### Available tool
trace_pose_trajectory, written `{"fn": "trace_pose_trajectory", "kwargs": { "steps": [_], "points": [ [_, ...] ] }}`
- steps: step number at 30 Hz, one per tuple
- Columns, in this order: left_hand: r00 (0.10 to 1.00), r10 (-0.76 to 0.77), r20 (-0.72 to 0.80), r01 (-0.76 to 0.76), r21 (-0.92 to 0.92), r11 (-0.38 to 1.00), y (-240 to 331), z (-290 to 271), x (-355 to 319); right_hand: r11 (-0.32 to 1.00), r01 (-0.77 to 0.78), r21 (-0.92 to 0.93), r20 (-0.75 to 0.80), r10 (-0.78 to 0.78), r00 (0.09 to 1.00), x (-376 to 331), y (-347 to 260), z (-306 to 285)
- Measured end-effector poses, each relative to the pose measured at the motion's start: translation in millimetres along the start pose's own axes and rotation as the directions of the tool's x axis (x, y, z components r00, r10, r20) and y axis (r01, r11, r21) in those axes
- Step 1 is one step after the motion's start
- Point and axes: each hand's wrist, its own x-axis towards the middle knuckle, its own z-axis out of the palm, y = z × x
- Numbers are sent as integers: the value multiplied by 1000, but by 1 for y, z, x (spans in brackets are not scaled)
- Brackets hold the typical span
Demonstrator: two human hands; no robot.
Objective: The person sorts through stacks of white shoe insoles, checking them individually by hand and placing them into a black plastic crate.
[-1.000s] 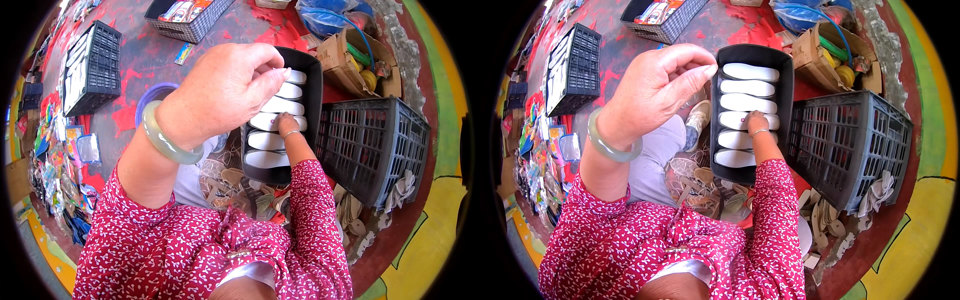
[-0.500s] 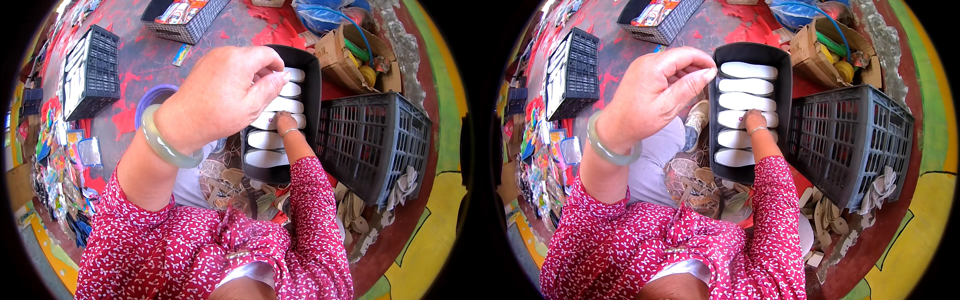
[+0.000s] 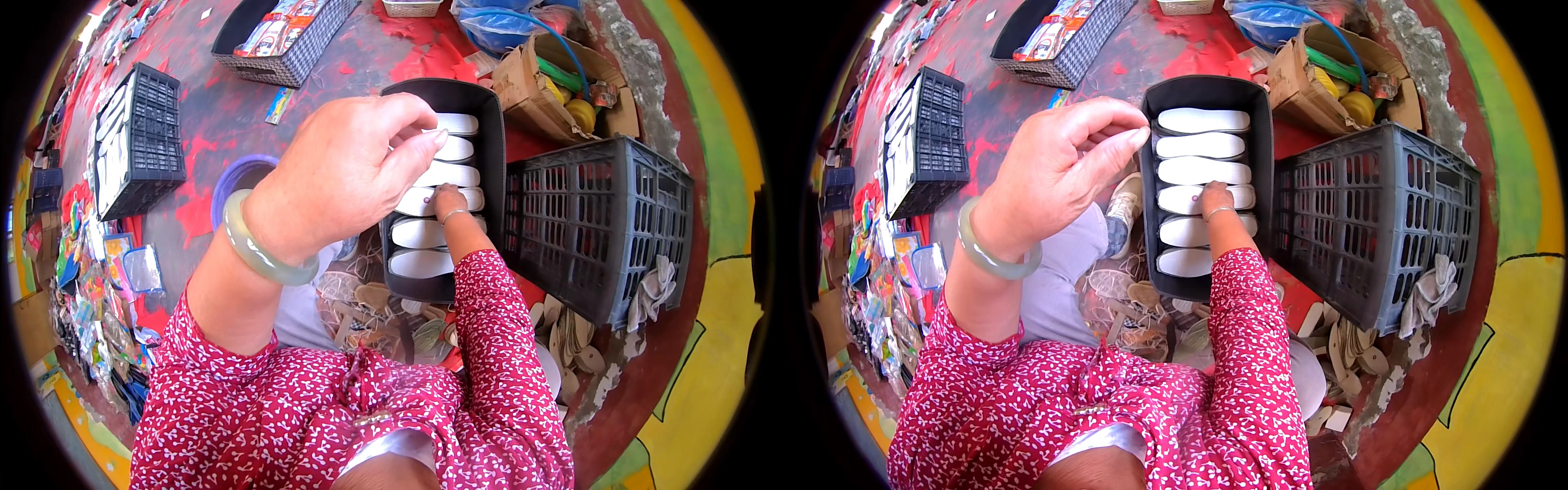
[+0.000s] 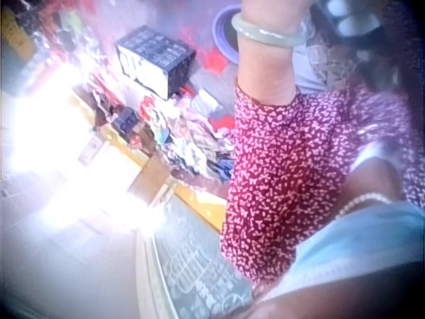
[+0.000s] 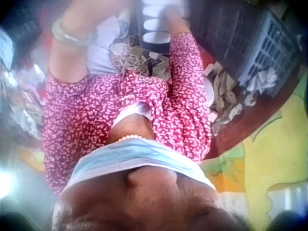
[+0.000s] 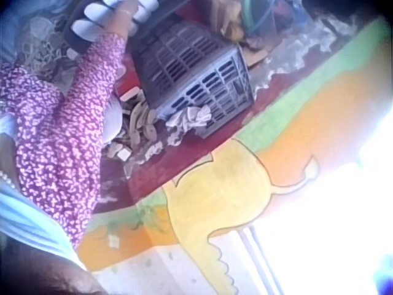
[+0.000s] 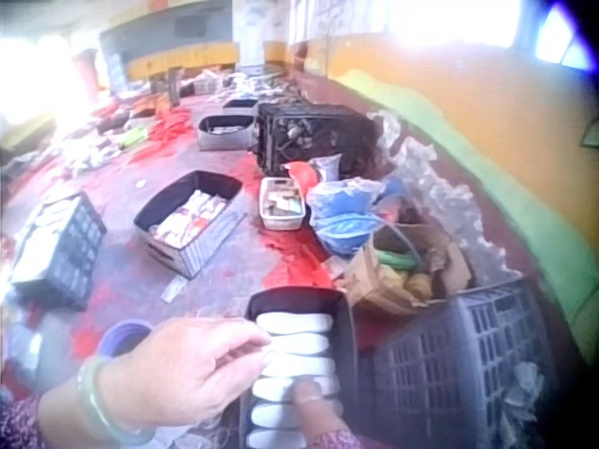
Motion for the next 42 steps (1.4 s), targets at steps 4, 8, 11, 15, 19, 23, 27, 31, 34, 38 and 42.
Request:
{"fn": "trace_pose_trajectory", "kwargs": {
  "steps": [4, 8, 11, 15, 19, 23, 27, 31, 34, 38, 42],
  "points": [
    [999, 37, 3, -37, 12, 999, -3, 3, 0, 999, -3, 33, -34, 4, 999, -9, 1, -9],
    [998, 64, -2, -64, -26, 998, 5, 11, 7, 999, 30, 12, -83, -29, 996, -34, 0, -38],
    [987, 157, -19, -155, 100, 983, 1, 20, 13, 983, 88, -164, -83, -103, 991, -62, -4, -84],
    [999, 30, 14, -31, 86, 996, -6, 32, 27, 972, 75, -223, -94, -98, 991, -118, 4, -162],
    [979, 150, -141, -170, -136, 976, -34, 49, 43, 988, 66, -139, 26, -63, 998, -222, 22, -211],
    [996, 80, -38, -84, -119, 989, -47, 43, 60, 885, 338, 319, -101, -323, 941, -349, 83, -166],
    [999, -4, -47, 1, -69, 998, -51, 49, 65, 294, 97, 951, -222, 428, 876, -489, 87, -89],
    [966, 241, -97, -228, 128, 965, -37, 74, 60, -567, 326, 757, 168, 650, 741, -553, 57, 110],
    [975, 219, -42, -205, 222, 953, -39, 85, 63, -740, 191, 645, 472, 582, 661, -566, 2, 203],
    [986, 161, 52, -169, 323, 931, -36, 105, 66, -852, 99, 514, 689, 479, 544, -566, -8, 242],
    [974, 222, 52, -226, 317, 921, -42, 108, 66, -834, 188, 518, 734, 547, 402, -561, 20, 279]
  ]
}}
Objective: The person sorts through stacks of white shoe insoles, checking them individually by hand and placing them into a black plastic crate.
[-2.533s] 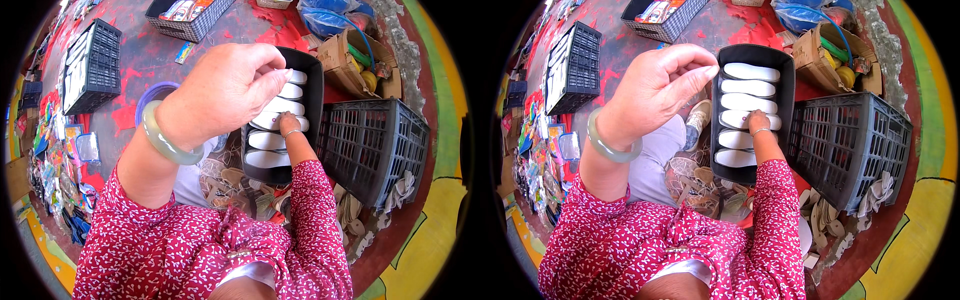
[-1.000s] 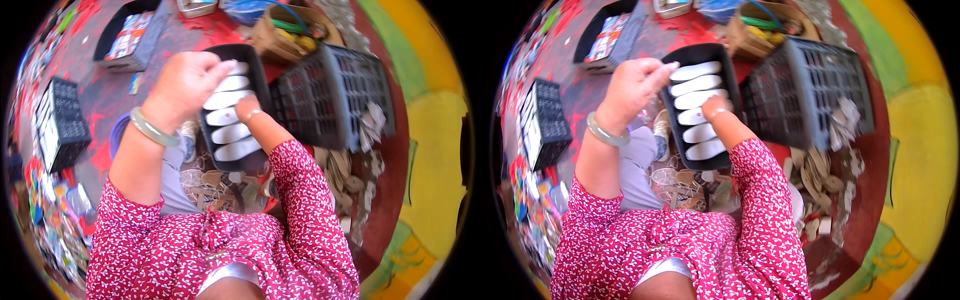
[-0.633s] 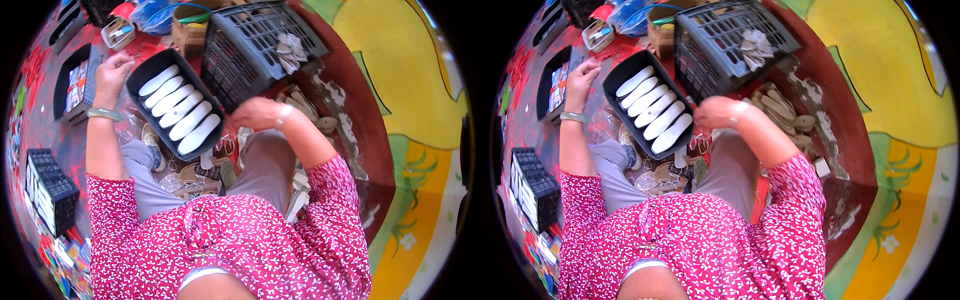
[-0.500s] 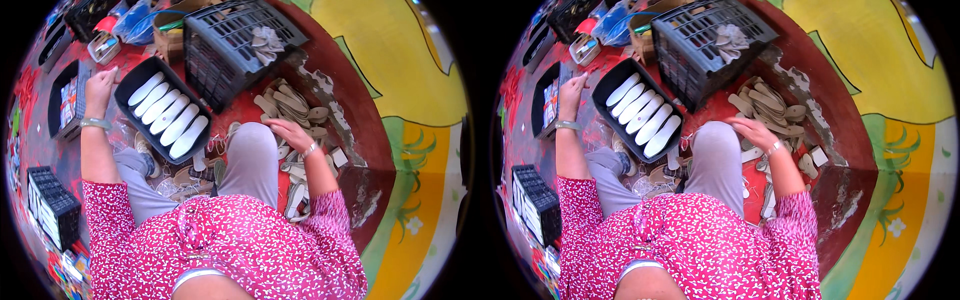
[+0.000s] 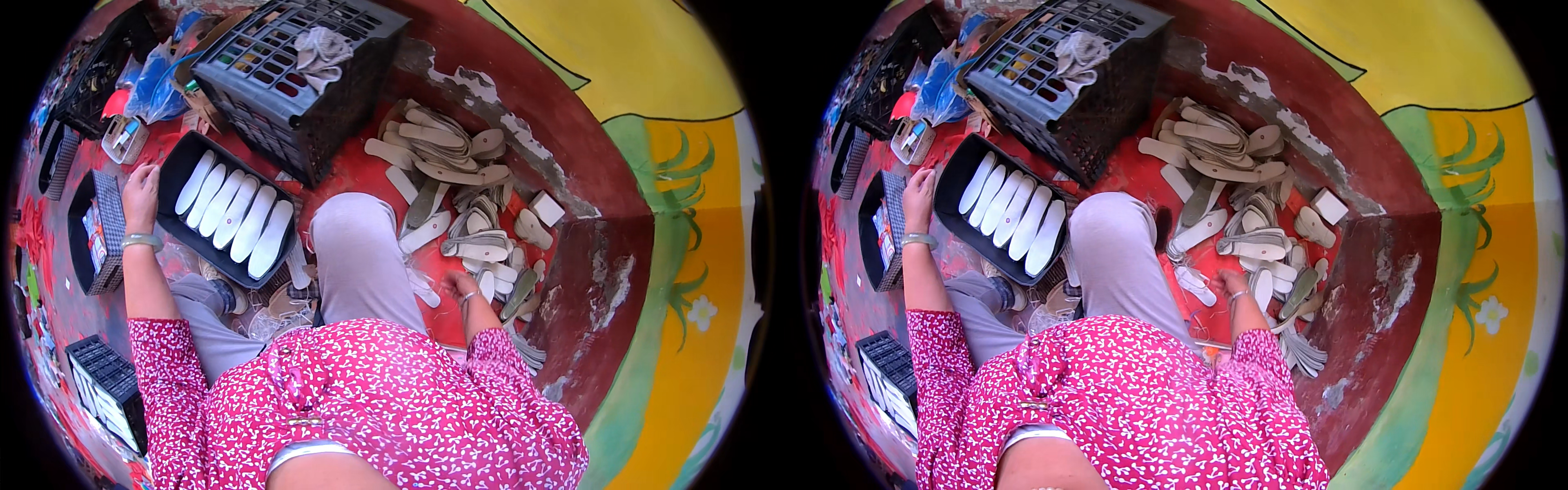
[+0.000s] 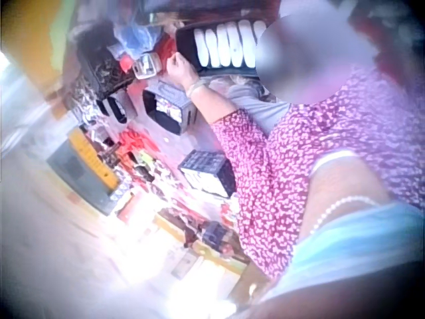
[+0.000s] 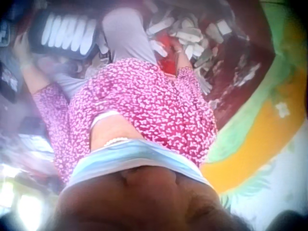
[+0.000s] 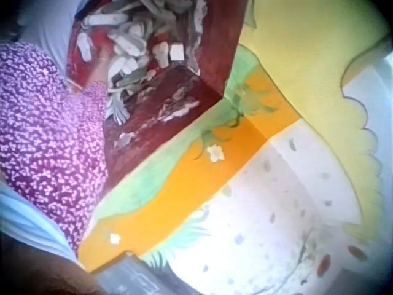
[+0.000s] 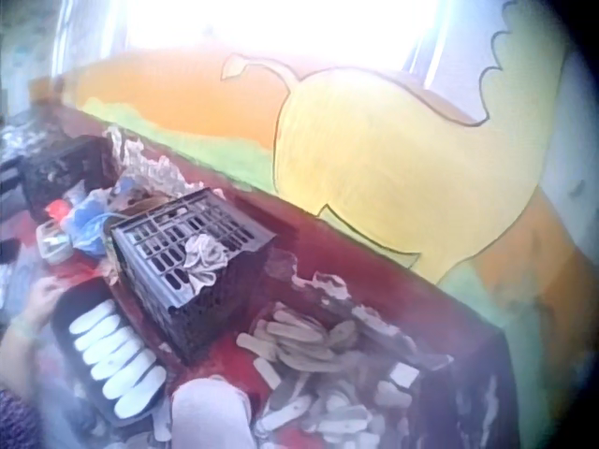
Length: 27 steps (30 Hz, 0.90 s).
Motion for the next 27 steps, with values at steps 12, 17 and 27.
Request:
{"fn": "trace_pose_trajectory", "kwargs": {
  "steps": [12, 17, 27],
  "points": [
    [900, -434, 38, 370, -594, 715, -25, -70, -31, 786, 90, -611, -224, -281, 933, 104, -28, -53],
    [693, -680, 238, 542, -795, 274, -95, -75, -40, 399, 30, -916, -166, -448, 879, 79, -99, -26],
    [583, -748, 316, 679, -695, 237, -122, -76, -42, -85, -125, -989, -79, -411, 908, 146, -184, -3]
  ]
}}
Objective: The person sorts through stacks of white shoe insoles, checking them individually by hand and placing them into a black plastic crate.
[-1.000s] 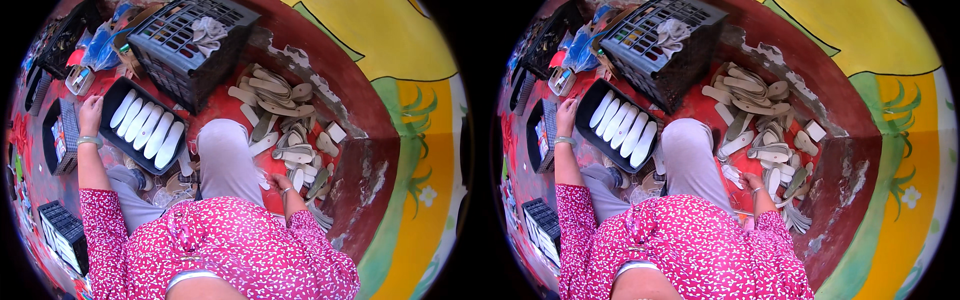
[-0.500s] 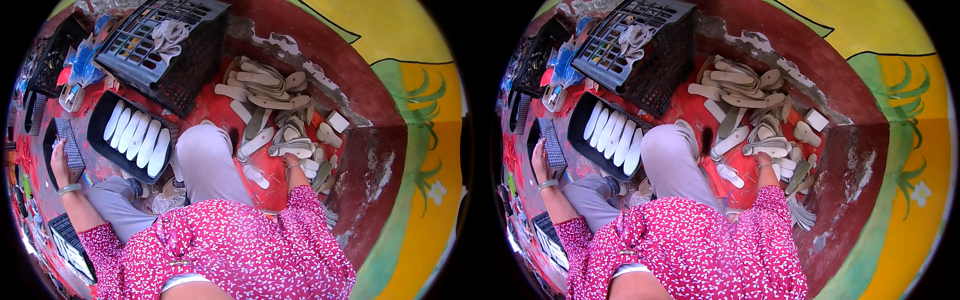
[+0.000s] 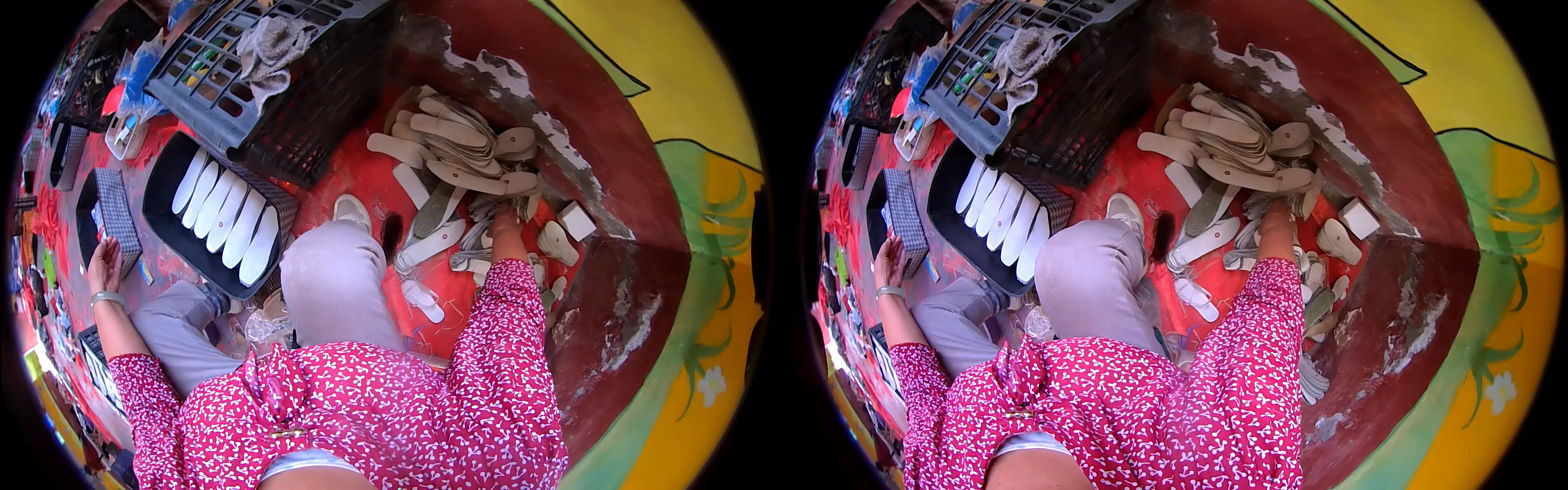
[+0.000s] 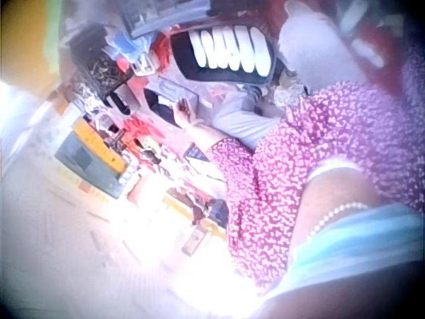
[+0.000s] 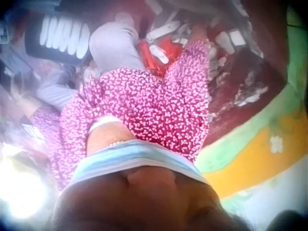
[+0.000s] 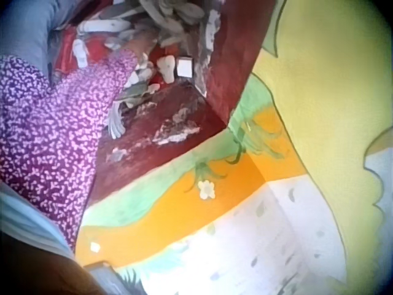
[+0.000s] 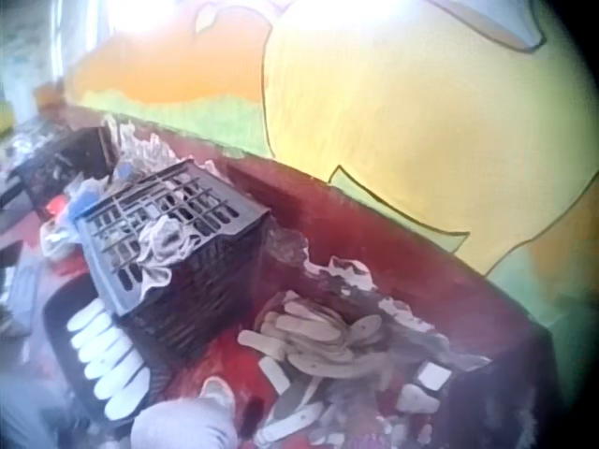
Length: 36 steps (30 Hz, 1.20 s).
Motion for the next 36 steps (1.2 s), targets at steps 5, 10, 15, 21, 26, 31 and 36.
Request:
{"fn": "trace_pose_trajectory", "kwargs": {
  "steps": [5, 10, 15, 21, 26, 31, 36],
  "points": [
    [999, -38, -15, 39, 46, 998, -3, -5, -6, 994, 50, -101, -59, -56, 997, 12, -5, 5],
    [999, -25, 36, 22, 77, 997, -1, 5, -9, 972, 148, -184, -41, -158, 987, 7, -2, 4],
    [995, 14, 100, -19, 43, 999, 4, 27, -14, 908, 362, -210, 107, -346, 932, -29, 18, 10],
    [938, 151, 313, -152, -20, 988, 8, 73, -41, 937, 328, -120, -39, -335, 941, -102, 64, 27],
    [901, 225, 372, -253, 29, 967, 5, 90, -77, 975, 104, 195, -298, -42, 954, -168, 88, -11],
    [881, 240, 408, -308, 107, 945, -6, 96, -90, 707, 322, 630, -531, 89, 843, -196, 117, -73],
    [830, 272, 487, -395, 169, 903, -8, 96, -99, -299, 466, 833, -506, -68, 860, -252, 67, -165]
  ]
}}
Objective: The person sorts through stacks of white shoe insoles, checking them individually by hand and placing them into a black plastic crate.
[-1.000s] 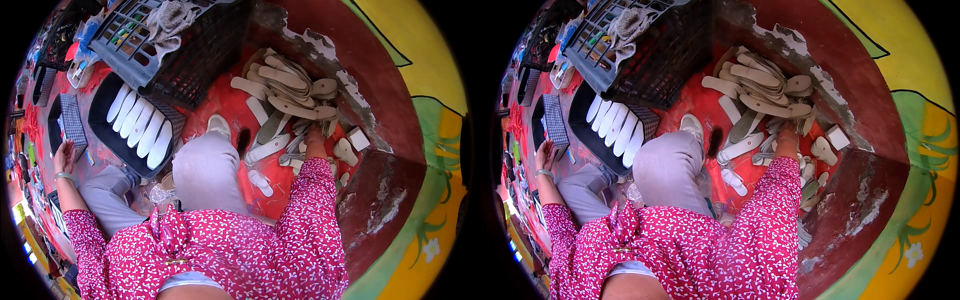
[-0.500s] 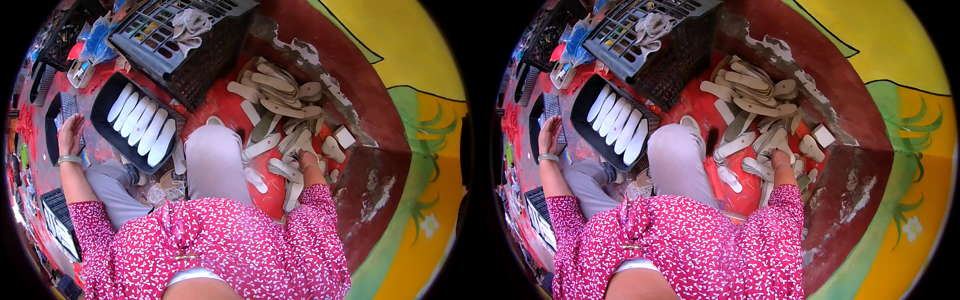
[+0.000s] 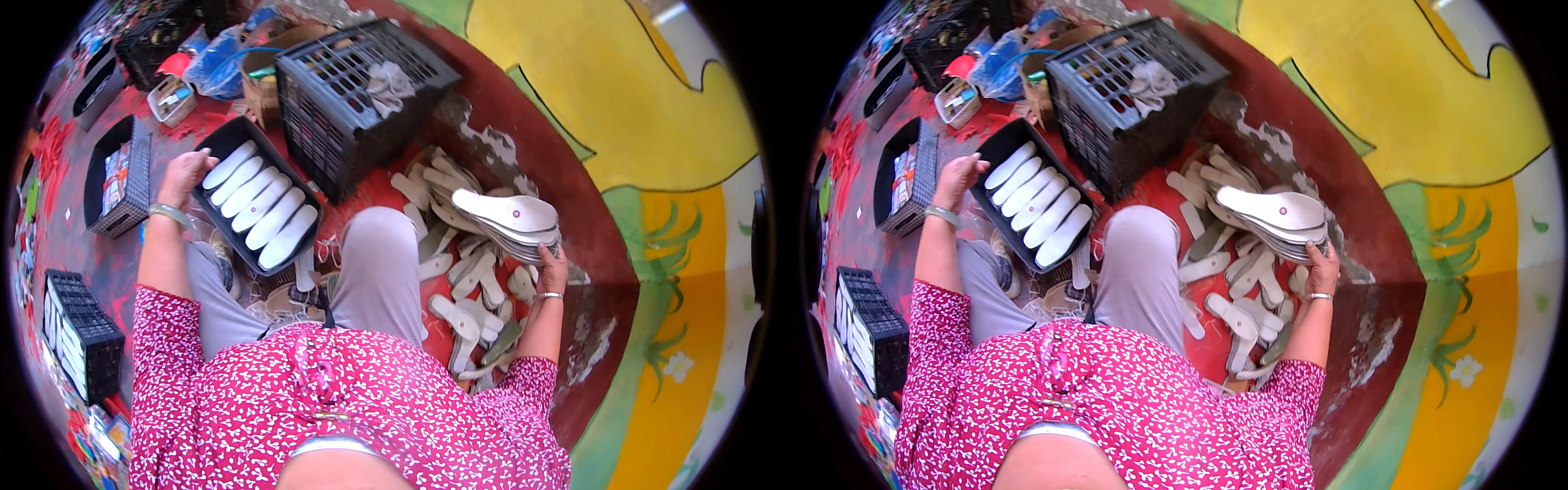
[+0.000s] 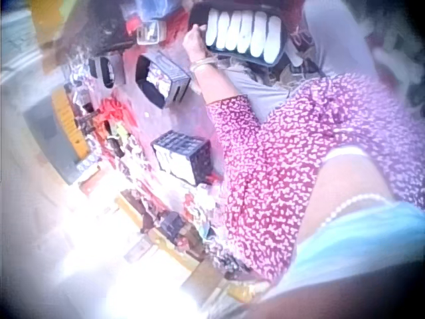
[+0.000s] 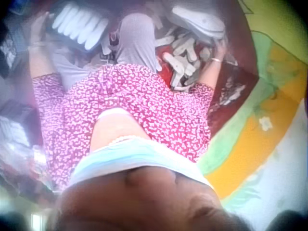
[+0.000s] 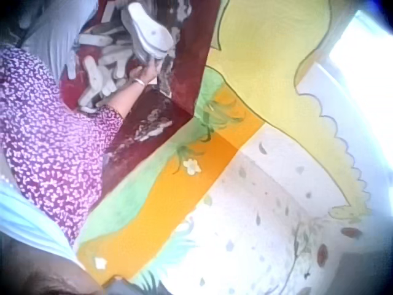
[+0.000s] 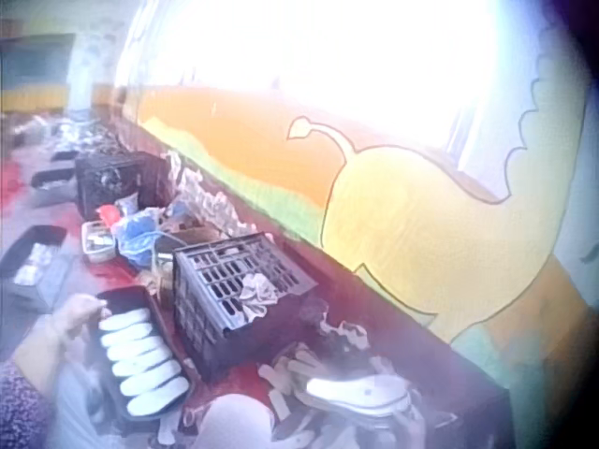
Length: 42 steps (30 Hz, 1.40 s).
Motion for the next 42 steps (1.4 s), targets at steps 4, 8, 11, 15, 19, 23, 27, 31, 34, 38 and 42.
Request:
{"fn": "trace_pose_trajectory", "kwargs": {
  "steps": [4, 8, 11, 15, 19, 23, 27, 31, 34, 38, 42],
  "points": [
    [988, 93, 126, -98, 36, 995, 7, 24, -5, 962, 31, 271, 312, -118, 943, -14, -55, 108],
    [903, 167, 395, -89, -209, 974, 38, 38, -42, 953, -115, 282, 676, -112, 729, -24, -69, 238],
    [769, 117, 629, 63, -256, 965, 53, 55, -52, 988, -132, 82, 872, -7, 489, -27, -67, 320],
    [702, 72, 708, 223, -316, 922, 51, 49, -59, 980, -185, -76, 919, 141, 368, -38, -49, 423],
    [876, 67, 478, 307, -659, 686, 23, 71, -63, 955, -297, 8, 846, 152, 510, -53, -20, 471],
    [930, 48, 365, 284, -795, 535, 15, 72, -48, 943, -331, -18, 857, 185, 481, -87, -7, 476],
    [969, 83, 232, 141, -800, 583, 25, 83, -47, 910, -369, 190, 827, 54, 559, -117, 14, 488],
    [991, 44, 124, 62, -735, 675, 20, 102, -43, 914, -398, 83, 837, 152, 525, -116, 18, 483],
    [996, 0, 85, 65, -764, 642, 13, 102, -32, 884, -462, 66, 858, 186, 478, -106, 21, 485],
    [999, 3, -45, -37, -787, 616, 29, 84, -19, 814, -579, -49, 875, 315, 368, -104, 8, 480],
    [990, -8, -139, -116, -857, 503, 42, 60, -14, 869, -486, -96, 892, 292, 346, -106, 13, 473]
  ]
}}
